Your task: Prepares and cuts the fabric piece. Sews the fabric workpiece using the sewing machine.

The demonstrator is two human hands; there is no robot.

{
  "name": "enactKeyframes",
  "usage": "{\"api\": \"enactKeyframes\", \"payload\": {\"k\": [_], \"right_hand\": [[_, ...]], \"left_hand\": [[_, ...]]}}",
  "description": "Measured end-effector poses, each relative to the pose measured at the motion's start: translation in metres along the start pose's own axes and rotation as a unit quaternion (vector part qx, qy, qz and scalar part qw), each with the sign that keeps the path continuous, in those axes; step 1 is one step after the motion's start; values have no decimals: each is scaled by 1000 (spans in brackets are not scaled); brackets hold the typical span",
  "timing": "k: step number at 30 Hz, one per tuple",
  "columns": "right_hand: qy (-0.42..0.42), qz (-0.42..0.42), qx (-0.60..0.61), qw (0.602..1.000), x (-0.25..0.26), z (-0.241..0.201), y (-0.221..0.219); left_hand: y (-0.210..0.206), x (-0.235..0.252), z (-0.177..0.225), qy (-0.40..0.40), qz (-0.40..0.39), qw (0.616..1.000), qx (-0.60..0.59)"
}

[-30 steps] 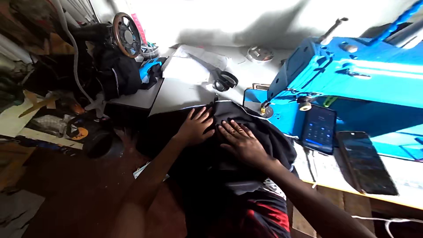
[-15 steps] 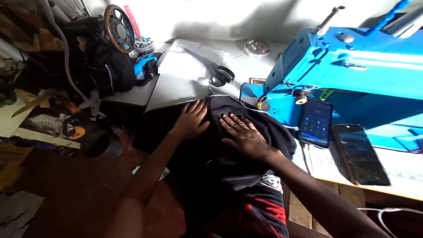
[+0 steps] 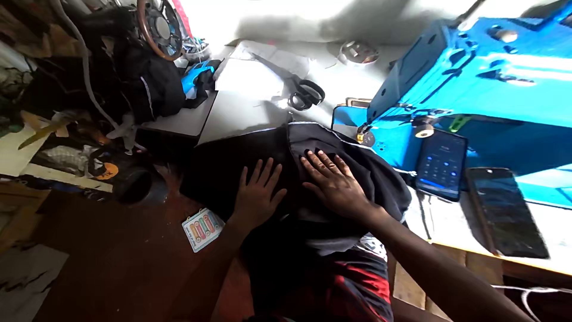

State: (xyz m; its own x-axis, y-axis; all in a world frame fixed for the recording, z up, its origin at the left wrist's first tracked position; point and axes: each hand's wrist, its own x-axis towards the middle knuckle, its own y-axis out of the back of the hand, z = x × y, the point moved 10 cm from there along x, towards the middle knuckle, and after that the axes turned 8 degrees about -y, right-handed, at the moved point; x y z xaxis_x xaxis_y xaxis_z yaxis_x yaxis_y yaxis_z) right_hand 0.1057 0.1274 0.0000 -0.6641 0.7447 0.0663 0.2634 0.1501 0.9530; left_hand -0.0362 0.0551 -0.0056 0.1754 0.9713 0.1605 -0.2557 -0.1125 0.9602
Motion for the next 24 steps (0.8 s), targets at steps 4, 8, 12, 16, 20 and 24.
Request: {"api": "enactKeyframes", "payload": {"k": [4, 8, 12, 16, 20, 24], "right_hand": [[1, 4, -9, 1000, 0, 0, 0], [-2, 11, -4, 1000, -1, 0, 1], [-2, 18, -2, 1000, 0, 1, 2], [35, 58, 7, 998, 3, -9, 13], [66, 15, 13, 998, 16, -20, 8], [60, 1, 13, 998, 36, -14, 6]], "left_hand": [[0, 11, -8, -64, -43, 997, -6], [11, 16, -1, -13, -29, 998, -52], [9, 22, 11, 53, -11, 997, -50], [-1, 22, 10, 51, -28, 998, -21], [-4, 21, 10, 53, -57, 997, -18], [-3, 22, 11, 49, -56, 997, 1]]}}
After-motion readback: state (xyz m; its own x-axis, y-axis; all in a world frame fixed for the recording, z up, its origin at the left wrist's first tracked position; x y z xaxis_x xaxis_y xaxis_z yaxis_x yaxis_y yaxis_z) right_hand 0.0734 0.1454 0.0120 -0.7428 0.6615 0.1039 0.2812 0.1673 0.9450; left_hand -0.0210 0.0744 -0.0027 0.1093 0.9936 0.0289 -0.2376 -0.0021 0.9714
